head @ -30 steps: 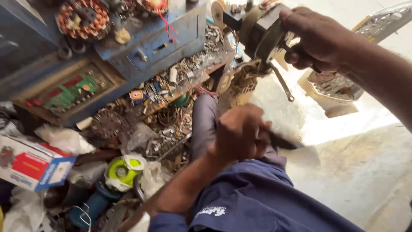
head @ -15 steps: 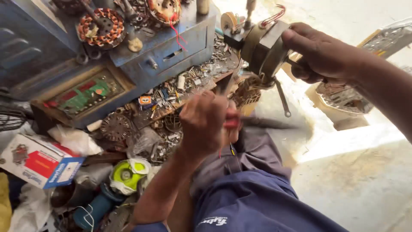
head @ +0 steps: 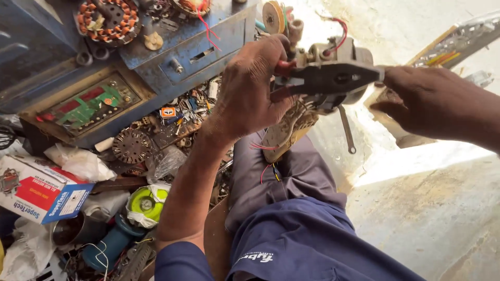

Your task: Disassembling and repairing an electric fan motor using hand tools.

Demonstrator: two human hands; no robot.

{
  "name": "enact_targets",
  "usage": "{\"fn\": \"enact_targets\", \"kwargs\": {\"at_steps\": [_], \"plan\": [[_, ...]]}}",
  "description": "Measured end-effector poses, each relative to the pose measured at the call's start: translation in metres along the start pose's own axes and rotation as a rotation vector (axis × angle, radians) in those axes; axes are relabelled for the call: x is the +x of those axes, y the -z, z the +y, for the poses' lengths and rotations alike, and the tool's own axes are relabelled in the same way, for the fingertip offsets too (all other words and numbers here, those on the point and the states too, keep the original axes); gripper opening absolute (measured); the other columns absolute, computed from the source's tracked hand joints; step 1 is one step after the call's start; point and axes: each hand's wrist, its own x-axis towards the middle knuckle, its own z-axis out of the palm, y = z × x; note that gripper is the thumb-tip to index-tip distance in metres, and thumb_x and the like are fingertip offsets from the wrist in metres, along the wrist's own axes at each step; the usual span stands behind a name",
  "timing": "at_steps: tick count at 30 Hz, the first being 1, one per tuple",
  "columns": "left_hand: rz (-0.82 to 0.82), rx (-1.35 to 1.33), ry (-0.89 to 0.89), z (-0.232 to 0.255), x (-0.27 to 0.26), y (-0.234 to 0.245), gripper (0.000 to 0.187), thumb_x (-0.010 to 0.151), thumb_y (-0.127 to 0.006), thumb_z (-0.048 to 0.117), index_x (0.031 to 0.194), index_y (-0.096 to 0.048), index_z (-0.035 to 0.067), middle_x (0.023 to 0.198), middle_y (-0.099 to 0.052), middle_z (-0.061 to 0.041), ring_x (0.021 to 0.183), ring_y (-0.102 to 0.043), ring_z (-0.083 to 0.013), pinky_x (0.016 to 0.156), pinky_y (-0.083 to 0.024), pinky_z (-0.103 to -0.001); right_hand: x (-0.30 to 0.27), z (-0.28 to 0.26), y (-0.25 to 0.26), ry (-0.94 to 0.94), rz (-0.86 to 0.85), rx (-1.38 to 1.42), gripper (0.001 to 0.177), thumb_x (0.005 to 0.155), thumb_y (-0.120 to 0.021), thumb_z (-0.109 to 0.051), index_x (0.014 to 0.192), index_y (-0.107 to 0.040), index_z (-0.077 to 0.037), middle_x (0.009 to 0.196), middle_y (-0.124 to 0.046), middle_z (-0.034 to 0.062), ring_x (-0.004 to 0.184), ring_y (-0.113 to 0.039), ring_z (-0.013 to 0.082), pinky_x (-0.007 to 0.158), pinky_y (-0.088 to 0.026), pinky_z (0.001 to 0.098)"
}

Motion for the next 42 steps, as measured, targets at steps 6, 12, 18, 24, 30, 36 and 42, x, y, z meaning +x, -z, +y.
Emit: {"fn": "enact_targets", "kwargs": {"at_steps": [6, 12, 18, 24, 30, 36, 42], "plan": [[-0.013, -0.046, 0.044, -0.004, 0.004, -0.014, 0.052, 0.088, -0.096, 0.028, 0.108, -0.052, 0.008, 0.097, -0.06, -0.009, 0.093, -0.062, -0.0303, 0.082, -0.051, -0.045, 0.005, 0.024, -0.012, -0.018, 0.069, -0.4, 0.021, 0.109, -0.054, -0.02, 0.122, -0.071, -0.016, 0.076, -0.071, 0.0047, 0.051, -0.063, 0.0114, 0.049, -0.05, 0.0264], [-0.026, -0.155, 0.019, -0.006, 0.01, -0.012, 0.053, 0.079, -0.098, 0.024, 0.108, -0.056, 0.008, 0.096, -0.063, -0.005, 0.095, -0.06, -0.0277, 0.082, -0.05, -0.042, -0.012, 0.035, -0.041, 0.165, 0.52, -0.392, 0.016, 0.108, -0.064, -0.02, 0.112, -0.076, -0.01, 0.073, -0.069, 0.0059, 0.049, -0.053, 0.0125, 0.045, -0.043, 0.0289], [-0.007, -0.229, -0.028, -0.011, 0.006, -0.009, 0.047, 0.072, -0.088, 0.008, 0.099, -0.049, 0.008, 0.112, -0.066, -0.009, 0.1, -0.061, -0.0258, 0.086, -0.052, -0.037, 0.009, 0.027, -0.011, 0.401, 0.566, -0.162, 0.021, 0.095, -0.064, -0.017, 0.11, -0.074, -0.009, 0.072, -0.067, 0.0079, 0.051, -0.059, 0.0156, 0.043, -0.05, 0.0292], [-0.046, -0.332, 0.09, -0.011, -0.003, -0.006, 0.042, 0.075, -0.084, 0.004, 0.098, -0.049, 0.006, 0.104, -0.065, -0.007, 0.085, -0.06, -0.0172, 0.076, -0.054, -0.029, 0.011, 0.035, -0.038, 0.194, 0.355, -0.333, 0.014, 0.106, -0.059, -0.015, 0.106, -0.074, -0.014, 0.071, -0.071, 0.0039, 0.047, -0.059, 0.0128, 0.042, -0.049, 0.0307], [-0.028, -0.431, 0.084, -0.014, -0.01, -0.008, 0.043, 0.076, -0.087, 0.006, 0.099, -0.051, 0.007, 0.115, -0.068, -0.009, 0.086, -0.061, -0.0076, 0.072, -0.056, -0.024, 0.006, 0.027, -0.048, 0.292, 0.662, -0.231, 0.017, 0.11, -0.064, -0.024, 0.113, -0.072, -0.009, 0.082, -0.073, 0.0089, 0.05, -0.056, 0.0137, 0.045, -0.045, 0.0312], [-0.05, -0.321, 0.148, 0.001, 0.001, 0.001, 0.046, 0.068, -0.092, 0.008, 0.099, -0.059, 0.003, 0.087, -0.063, -0.008, 0.07, -0.053, -0.0111, 0.065, -0.051, -0.027, -0.006, 0.002, -0.007, 0.009, -0.034, -0.693, 0.018, 0.107, -0.057, -0.028, 0.121, -0.064, -0.019, 0.079, -0.072, -0.0032, 0.05, -0.064, 0.0062, 0.043, -0.051, 0.0211], [-0.026, -0.381, 0.139, -0.007, -0.01, -0.004, 0.047, 0.073, -0.091, 0.009, 0.098, -0.052, 0.005, 0.101, -0.065, -0.006, 0.076, -0.051, -0.0083, 0.065, -0.051, -0.023, -0.008, 0.012, -0.027, 0.355, 0.661, -0.327, 0.011, 0.101, -0.065, -0.013, 0.106, -0.07, -0.005, 0.091, -0.077, 0.0127, 0.059, -0.067, 0.0172, 0.052, -0.052, 0.0324]]}}
